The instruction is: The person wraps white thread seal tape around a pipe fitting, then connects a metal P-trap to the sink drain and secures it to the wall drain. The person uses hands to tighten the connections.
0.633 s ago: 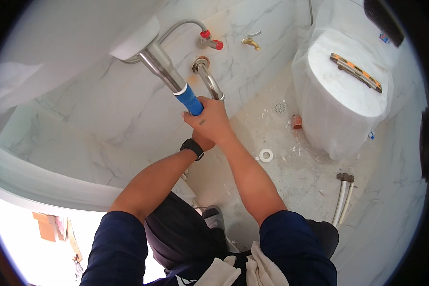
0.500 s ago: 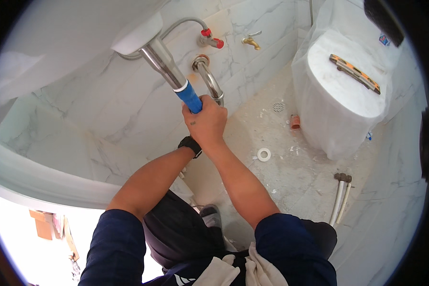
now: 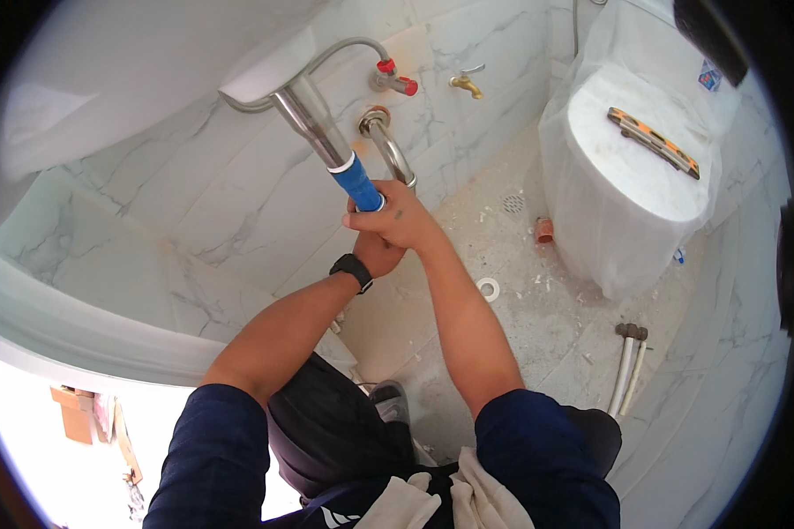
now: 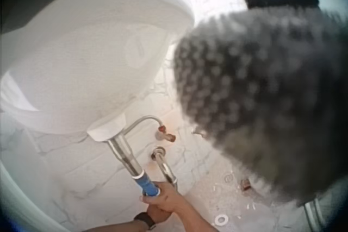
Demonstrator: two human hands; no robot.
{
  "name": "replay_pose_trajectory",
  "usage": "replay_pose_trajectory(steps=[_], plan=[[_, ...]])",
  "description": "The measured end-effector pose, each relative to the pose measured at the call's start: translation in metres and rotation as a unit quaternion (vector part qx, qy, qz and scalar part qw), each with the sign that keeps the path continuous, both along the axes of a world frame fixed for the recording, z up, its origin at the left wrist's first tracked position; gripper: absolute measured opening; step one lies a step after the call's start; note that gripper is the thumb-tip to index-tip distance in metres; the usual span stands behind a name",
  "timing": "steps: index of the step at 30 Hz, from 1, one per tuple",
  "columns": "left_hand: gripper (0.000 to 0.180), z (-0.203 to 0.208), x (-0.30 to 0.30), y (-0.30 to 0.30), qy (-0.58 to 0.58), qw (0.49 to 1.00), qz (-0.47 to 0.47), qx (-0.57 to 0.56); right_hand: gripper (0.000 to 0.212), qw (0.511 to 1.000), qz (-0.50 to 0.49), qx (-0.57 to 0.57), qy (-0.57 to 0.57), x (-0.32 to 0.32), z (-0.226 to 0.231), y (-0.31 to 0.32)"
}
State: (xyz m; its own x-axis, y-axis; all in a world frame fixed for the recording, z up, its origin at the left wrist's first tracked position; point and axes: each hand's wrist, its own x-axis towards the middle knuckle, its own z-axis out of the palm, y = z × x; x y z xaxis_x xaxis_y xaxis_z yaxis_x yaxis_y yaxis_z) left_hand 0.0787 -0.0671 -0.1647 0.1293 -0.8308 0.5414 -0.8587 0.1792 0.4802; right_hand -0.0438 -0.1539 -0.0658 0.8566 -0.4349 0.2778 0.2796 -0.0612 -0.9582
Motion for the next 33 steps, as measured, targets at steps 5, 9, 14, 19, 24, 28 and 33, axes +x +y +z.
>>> replay_pose_trajectory(steps=[5, 9, 14, 19, 24, 28, 33], plan=[[0.041, -0.020, 0.019, 0.000, 0.005, 0.994, -0.003, 0.107, 0.031, 0.967, -0.253, -0.031, 0.021, 0.007, 0.002, 0.039], [0.040, -0.012, 0.014, 0.001, -0.009, 0.994, -0.010, 0.107, 0.041, 0.972, -0.232, 0.010, -0.024, 0.007, -0.002, 0.041], [0.036, 0.017, -0.006, 0.005, 0.114, 0.989, -0.016, 0.092, 0.051, 0.992, 0.026, 0.069, -0.103, -0.010, -0.015, -0.008], [0.035, 0.028, -0.010, 0.004, 0.104, 0.990, -0.024, 0.091, 0.051, 0.995, 0.021, 0.049, -0.087, -0.014, -0.024, -0.014], [0.036, 0.025, -0.002, 0.005, 0.099, 0.988, -0.047, 0.108, 0.048, 0.993, 0.003, 0.084, -0.085, -0.021, -0.017, -0.003], [0.038, 0.016, 0.007, 0.004, 0.023, 0.995, -0.045, 0.085, 0.046, 0.991, -0.081, -0.021, -0.100, -0.026, -0.006, 0.006], [0.043, 0.008, 0.019, 0.004, -0.093, 0.990, -0.031, 0.105, 0.045, 0.960, -0.230, -0.145, -0.071, -0.026, -0.004, 0.024]])
